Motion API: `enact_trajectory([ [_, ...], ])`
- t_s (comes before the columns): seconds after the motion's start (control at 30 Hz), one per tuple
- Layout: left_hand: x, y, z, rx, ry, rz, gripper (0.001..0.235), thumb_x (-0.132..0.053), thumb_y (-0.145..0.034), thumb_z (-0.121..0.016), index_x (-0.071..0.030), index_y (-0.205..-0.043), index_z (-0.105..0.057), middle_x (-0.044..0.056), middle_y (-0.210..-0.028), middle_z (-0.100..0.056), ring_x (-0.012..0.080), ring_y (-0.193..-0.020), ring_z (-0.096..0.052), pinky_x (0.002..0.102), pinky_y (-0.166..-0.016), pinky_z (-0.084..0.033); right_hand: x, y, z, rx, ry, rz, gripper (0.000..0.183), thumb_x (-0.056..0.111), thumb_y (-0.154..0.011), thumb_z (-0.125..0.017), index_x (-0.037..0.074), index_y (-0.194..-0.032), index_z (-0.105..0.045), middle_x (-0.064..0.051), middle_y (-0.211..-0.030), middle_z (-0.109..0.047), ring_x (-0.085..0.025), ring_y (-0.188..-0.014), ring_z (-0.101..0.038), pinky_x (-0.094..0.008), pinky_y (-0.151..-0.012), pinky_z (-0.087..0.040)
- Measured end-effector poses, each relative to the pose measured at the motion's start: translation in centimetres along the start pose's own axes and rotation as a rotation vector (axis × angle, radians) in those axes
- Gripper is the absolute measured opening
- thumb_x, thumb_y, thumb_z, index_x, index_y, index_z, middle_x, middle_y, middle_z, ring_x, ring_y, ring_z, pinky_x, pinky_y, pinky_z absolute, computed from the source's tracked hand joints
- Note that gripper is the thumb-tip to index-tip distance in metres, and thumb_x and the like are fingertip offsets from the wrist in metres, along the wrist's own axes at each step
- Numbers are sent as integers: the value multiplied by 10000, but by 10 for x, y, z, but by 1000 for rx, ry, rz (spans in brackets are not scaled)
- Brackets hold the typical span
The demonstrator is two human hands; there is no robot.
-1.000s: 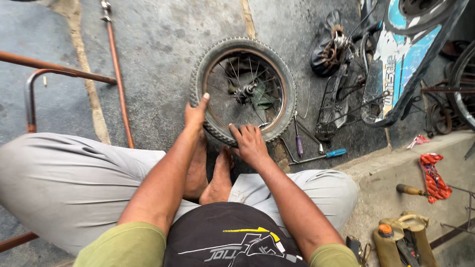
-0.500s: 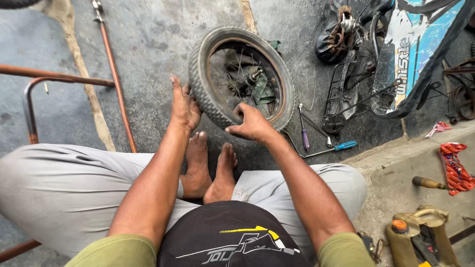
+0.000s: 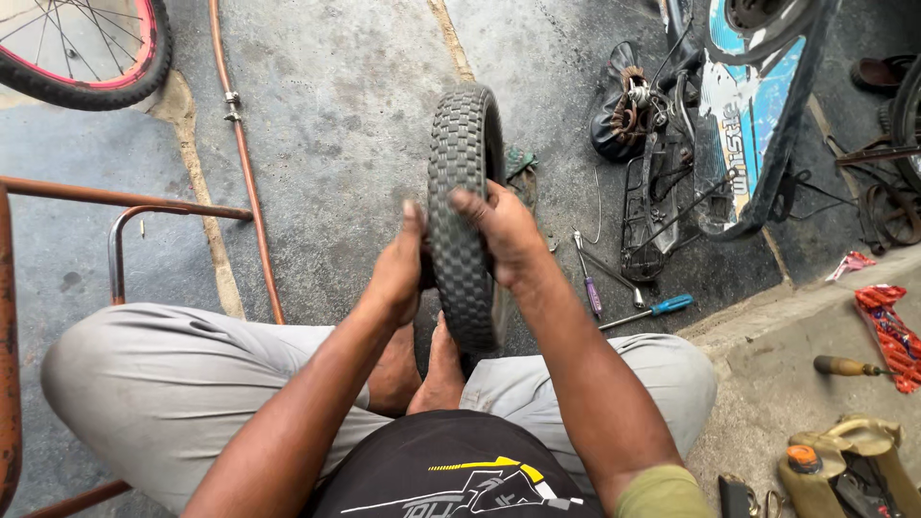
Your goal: The person sits on the floor and uses a tire lever to pry a bicycle tire off the rim. After removing the tire, they open a package containing a new inner tube and place it inside the tire.
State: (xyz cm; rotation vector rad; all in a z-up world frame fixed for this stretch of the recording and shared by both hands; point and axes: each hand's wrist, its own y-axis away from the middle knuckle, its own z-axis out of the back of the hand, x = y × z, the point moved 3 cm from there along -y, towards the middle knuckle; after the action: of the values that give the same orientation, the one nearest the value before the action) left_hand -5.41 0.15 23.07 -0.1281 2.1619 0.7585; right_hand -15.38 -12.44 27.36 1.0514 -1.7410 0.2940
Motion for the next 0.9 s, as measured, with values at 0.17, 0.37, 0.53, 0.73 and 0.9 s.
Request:
enact_trajectory([
  [0.17, -16, -14, 30, -134, -59, -206, 646, -539, -1040, -471, 55, -1122, -710, 122, -925, -759, 153, -726, -713, 288, -632, -594, -50, -20, -7, 41, -652, -20, 330, 240, -943, -733, 15, -1179, -684, -135, -1099, -759, -262, -1016, -730, -432, -973, -567],
  [0.37, -11, -37, 57, -111, 169, -104, 382, -275, -1048, -499, 26, -1172, -698, 68, -916, -749, 126, -709, -704, 288, -594, -575, -71, -70, -12, 100, -836, 1, 251, 178, -960, -696, -15, -1119, -712, -147, -1071, -766, -273, -1012, -721, -428, -987, -549],
  [0.53, -14, -69, 88, -213, 102, -74, 372, -252, -1045, -514, 43, -1170, -702, 110, -937, -765, 162, -711, -713, 310, -634, -588, -83, -85, -22, 139, -897, 12, 231, 142, -1009, -697, 25, -1207, -680, -136, -1133, -742, -266, -1086, -707, -438, -1063, -533],
  [0.73, -10, -97, 107, -292, -54, -61, 354, -237, -1054, -554, 45, -1210, -701, 119, -984, -777, 150, -757, -721, 298, -690, -584, -103, -61, -29, 235, -903, -107, 418, 90, -961, -717, 125, -1369, -632, -62, -1229, -730, -214, -1167, -699, -414, -1110, -529],
  [0.9, -15, -102, 112, -243, -50, -10, 367, -237, -1039, -533, 44, -1202, -703, 138, -932, -762, 186, -711, -691, 331, -627, -563, -129, -42, -31, 404, -716, -248, 482, 61, -907, -765, 93, -1369, -633, -84, -1205, -736, -232, -1110, -714, -391, -1025, -561],
])
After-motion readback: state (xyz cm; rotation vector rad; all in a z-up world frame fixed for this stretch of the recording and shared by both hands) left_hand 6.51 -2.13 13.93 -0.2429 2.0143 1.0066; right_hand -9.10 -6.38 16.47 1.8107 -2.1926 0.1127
